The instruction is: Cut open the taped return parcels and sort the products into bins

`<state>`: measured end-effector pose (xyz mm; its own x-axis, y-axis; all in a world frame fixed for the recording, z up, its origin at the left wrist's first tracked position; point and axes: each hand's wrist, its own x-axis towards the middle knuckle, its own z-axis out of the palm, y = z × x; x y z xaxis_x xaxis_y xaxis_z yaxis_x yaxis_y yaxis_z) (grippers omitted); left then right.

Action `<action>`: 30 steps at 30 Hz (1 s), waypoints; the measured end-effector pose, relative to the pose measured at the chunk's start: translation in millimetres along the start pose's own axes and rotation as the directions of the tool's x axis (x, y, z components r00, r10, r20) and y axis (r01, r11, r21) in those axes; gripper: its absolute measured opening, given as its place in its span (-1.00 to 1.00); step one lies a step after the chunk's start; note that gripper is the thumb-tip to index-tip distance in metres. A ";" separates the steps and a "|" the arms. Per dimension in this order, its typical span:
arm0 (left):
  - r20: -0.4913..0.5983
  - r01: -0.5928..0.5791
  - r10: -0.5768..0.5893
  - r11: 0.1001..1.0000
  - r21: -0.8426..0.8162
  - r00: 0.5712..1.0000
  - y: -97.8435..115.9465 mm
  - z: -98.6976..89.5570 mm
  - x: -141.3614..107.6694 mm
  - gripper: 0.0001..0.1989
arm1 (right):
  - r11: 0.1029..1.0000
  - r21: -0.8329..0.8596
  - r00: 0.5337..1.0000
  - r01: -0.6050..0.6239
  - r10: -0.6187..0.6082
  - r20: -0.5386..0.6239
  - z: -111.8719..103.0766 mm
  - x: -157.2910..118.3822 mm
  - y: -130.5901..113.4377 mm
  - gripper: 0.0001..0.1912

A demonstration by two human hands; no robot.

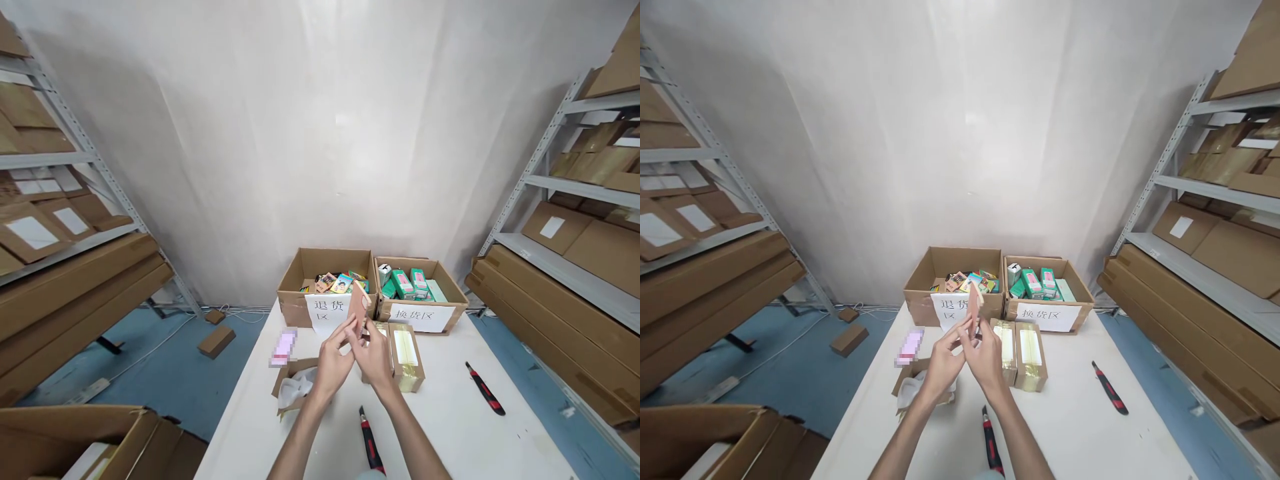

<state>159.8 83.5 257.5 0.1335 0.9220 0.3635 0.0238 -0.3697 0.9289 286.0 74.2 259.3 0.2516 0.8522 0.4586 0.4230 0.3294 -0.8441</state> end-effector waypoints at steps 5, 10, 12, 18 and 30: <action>-0.126 0.095 -0.090 0.995 0.035 0.988 5.5 -33.5 2.3 -0.46 | 0.958 0.262 0.992 -0.114 0.098 0.073 -17.8 1.4 -0.3 -0.38; 0.091 0.335 -0.324 0.923 -0.188 0.942 21.0 -59.6 4.3 -0.34 | 0.848 0.483 0.968 -0.219 0.125 0.219 -34.7 2.9 -16.7 -0.42; 0.089 0.342 -0.330 0.915 -0.214 0.940 27.2 -60.7 1.1 -0.35 | 0.843 0.483 0.964 -0.237 0.142 0.225 -34.7 2.1 -20.5 -0.38; 0.087 0.346 -0.335 0.898 -0.272 0.938 31.3 -58.6 -6.0 -0.39 | 0.847 0.472 0.956 -0.247 0.135 0.259 -28.0 -1.1 -20.2 -0.40; -0.111 0.155 -0.140 0.978 0.138 0.984 -4.3 -23.5 -26.5 -0.77 | 0.886 0.366 0.953 -0.283 0.218 0.209 22.3 -40.8 15.2 -0.43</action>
<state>132.9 63.4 245.6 0.0185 0.9718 0.2352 0.1803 -0.2346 0.9552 262.7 53.4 221.5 0.1503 0.9692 0.1952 -0.0153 0.1997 -0.9797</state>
